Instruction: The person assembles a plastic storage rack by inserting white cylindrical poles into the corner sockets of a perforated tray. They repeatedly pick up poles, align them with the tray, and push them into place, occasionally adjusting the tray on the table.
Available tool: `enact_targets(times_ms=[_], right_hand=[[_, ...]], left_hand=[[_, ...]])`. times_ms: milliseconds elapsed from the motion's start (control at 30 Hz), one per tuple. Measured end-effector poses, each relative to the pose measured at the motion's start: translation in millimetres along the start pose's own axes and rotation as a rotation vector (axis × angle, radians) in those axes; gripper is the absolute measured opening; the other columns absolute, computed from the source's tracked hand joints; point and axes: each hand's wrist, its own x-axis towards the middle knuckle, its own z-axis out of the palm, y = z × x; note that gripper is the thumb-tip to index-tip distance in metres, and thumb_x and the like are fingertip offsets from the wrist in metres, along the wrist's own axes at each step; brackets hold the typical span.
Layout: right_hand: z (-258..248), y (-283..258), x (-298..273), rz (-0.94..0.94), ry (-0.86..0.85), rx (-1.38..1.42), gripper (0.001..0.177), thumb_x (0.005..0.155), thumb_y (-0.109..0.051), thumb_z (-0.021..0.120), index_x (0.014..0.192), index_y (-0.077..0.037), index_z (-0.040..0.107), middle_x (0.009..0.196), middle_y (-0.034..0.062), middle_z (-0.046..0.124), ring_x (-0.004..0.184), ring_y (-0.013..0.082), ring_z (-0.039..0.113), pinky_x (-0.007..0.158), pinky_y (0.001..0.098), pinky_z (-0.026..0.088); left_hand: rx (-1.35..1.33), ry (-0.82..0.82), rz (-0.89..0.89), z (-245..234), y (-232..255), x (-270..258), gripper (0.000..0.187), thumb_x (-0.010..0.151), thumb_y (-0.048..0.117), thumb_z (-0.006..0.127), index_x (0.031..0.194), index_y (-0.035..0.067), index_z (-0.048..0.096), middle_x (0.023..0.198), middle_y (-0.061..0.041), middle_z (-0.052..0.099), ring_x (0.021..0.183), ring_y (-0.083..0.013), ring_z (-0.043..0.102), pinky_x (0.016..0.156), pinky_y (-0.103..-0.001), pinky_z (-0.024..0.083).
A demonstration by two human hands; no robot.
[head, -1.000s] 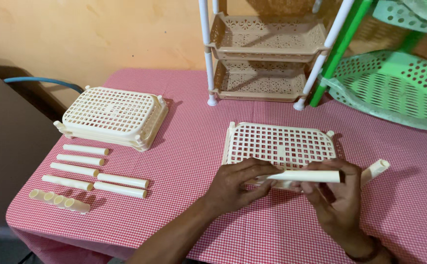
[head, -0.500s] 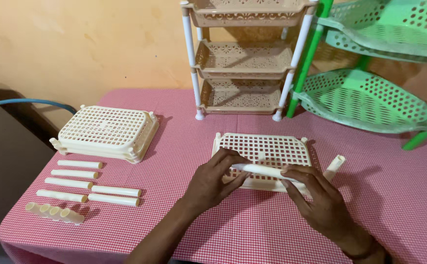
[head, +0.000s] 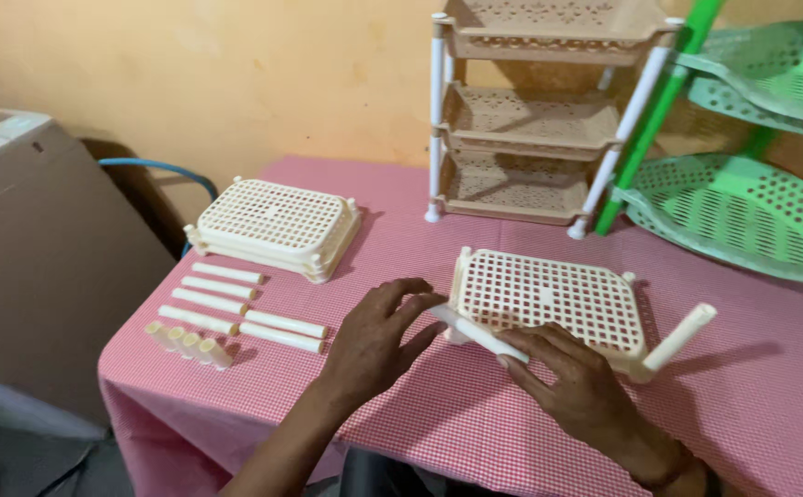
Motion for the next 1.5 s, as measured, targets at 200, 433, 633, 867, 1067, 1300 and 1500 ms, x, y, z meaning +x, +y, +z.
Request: enact_targets(times_ms=[200,433,633,867,1067,1300,1500], right_hand=[[35,-31,52,-0.017,-0.085,0.161,0.032,0.089,-0.019,0.072,0.118,-0.003,0.071,0.106,0.0096,0.075,0.088,0.0169,0.075,0.072,0.0287,0.065],[85,-54,107,-0.105,-0.179,0.204,0.032,0.091,-0.022,0.071,0.119,-0.005,0.071,0.104,0.0081,0.076,0.084,0.0151,0.073,0.072,0.0298,0.065],[120,-67,146,-0.063,-0.266,0.21,0.033,0.091,-0.023,0.07,0.12,-0.008,0.071,0.1,0.0072,0.075,0.08,0.015,0.072,0.07,0.0289,0.065],[156,-63,172,0.008,-0.365,0.256,0.034,0.093,-0.025,0.067,0.122,-0.008,0.069,0.1,0.0062,0.074,0.076,0.0121,0.071,0.065,0.0285,0.063],[178,-58,182,0.176,-0.531,0.263,0.036,0.094,-0.027,0.063,0.126,-0.011,0.068,0.099,0.0065,0.076,0.062,0.0107,0.066,0.054,0.0254,0.057],[196,-49,184,0.148,-0.546,0.336,0.033,0.095,-0.023,0.062,0.124,-0.009,0.068,0.105,0.0084,0.076,0.062,0.0088,0.07,0.052,0.0233,0.059],[201,-52,185,0.195,-0.58,0.381,0.031,0.095,-0.022,0.062,0.122,-0.009,0.069,0.102,0.0078,0.077,0.066,0.0091,0.072,0.054,0.0233,0.061]], left_hand=[[0.123,0.122,-0.093,-44,-32,-34,0.035,0.089,0.027,0.078,0.118,0.01,0.07,0.118,-0.007,0.068,0.109,-0.0253,0.065,0.092,-0.04,0.054],[0.257,0.011,-0.204,-93,-85,-57,0.026,0.092,0.028,0.074,0.113,0.012,0.073,0.106,-0.002,0.072,0.103,-0.0233,0.065,0.095,-0.04,0.049],[0.327,-0.145,-0.235,-113,-135,-54,0.022,0.09,0.025,0.072,0.109,0.014,0.075,0.104,-0.002,0.072,0.102,-0.0218,0.065,0.096,-0.039,0.047],[0.434,-0.374,-0.237,-106,-183,-46,0.018,0.09,0.023,0.071,0.105,0.015,0.076,0.097,-0.001,0.073,0.103,-0.019,0.065,0.101,-0.04,0.044],[0.603,-0.599,-0.169,-92,-204,-40,0.011,0.089,0.02,0.069,0.096,0.014,0.076,0.096,0.0,0.073,0.104,-0.0165,0.066,0.106,-0.037,0.044],[0.606,-0.665,-0.149,-84,-209,-36,0.01,0.091,0.019,0.069,0.087,0.014,0.077,0.093,-0.001,0.073,0.102,-0.0164,0.066,0.106,-0.036,0.044],[0.55,-0.726,-0.191,-83,-208,-35,0.009,0.09,0.023,0.069,0.087,0.02,0.077,0.087,0.003,0.074,0.095,-0.016,0.067,0.103,-0.037,0.044]])
